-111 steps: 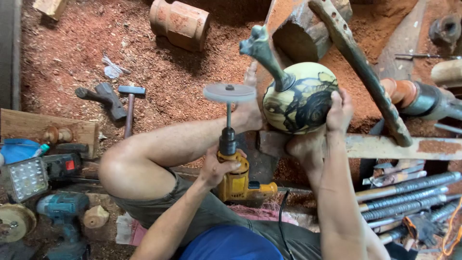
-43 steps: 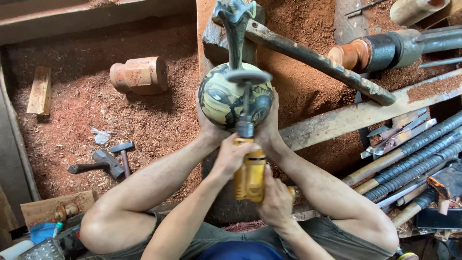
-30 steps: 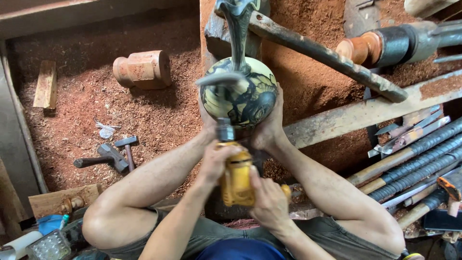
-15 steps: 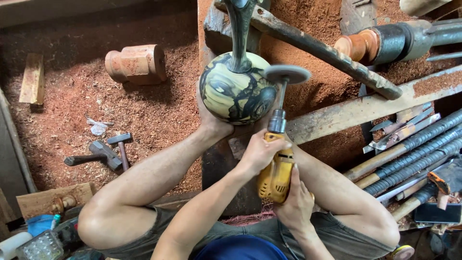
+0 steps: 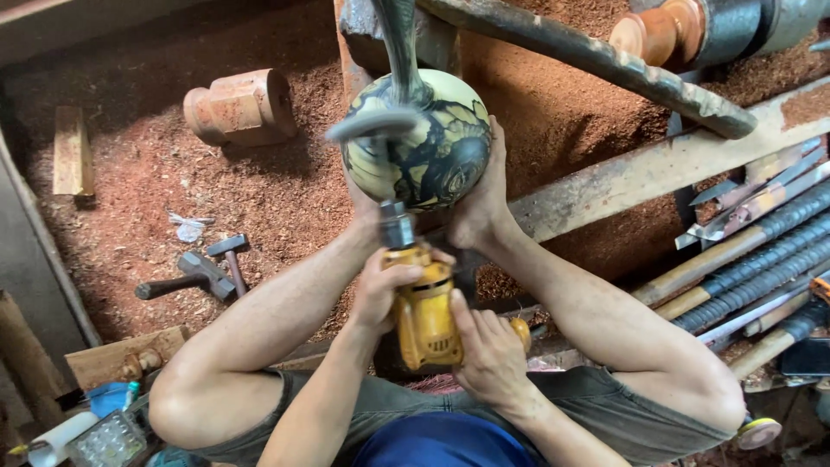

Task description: Polishing and finishing a wooden decorative vessel using a drill-mounted sanding disk.

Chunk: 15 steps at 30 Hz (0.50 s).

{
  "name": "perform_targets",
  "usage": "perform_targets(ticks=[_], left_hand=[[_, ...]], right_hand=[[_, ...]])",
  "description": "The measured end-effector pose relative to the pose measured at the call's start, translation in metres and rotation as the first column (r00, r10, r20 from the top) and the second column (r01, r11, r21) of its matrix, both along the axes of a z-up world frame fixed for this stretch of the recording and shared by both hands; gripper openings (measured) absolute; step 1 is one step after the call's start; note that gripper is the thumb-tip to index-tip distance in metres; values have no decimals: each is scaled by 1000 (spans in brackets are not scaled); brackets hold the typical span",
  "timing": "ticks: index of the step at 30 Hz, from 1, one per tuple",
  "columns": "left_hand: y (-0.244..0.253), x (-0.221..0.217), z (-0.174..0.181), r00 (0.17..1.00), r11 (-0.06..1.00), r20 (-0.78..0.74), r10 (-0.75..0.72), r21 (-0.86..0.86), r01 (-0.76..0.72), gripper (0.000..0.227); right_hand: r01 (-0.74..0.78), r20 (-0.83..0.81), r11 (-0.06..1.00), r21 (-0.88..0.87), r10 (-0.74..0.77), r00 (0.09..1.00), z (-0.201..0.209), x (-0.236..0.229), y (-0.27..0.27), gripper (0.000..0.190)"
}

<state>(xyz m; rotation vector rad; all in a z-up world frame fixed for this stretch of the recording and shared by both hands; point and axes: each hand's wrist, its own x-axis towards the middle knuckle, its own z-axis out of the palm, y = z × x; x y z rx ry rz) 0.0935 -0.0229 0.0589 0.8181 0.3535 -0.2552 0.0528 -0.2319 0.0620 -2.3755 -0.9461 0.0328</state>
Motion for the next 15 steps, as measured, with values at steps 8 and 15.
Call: perform_targets(ticks=[8,15], left_hand=[[-58,60,-13,995,996,-62,-78,31,80,37],[-11,17,-12,996,995,-9,-86,40,87,36]], right_hand=[[311,-23,950,-23,-312,950,-5,13,-27,103],[177,-40,984,-19,-177,983,-46,-19,-19,89]])
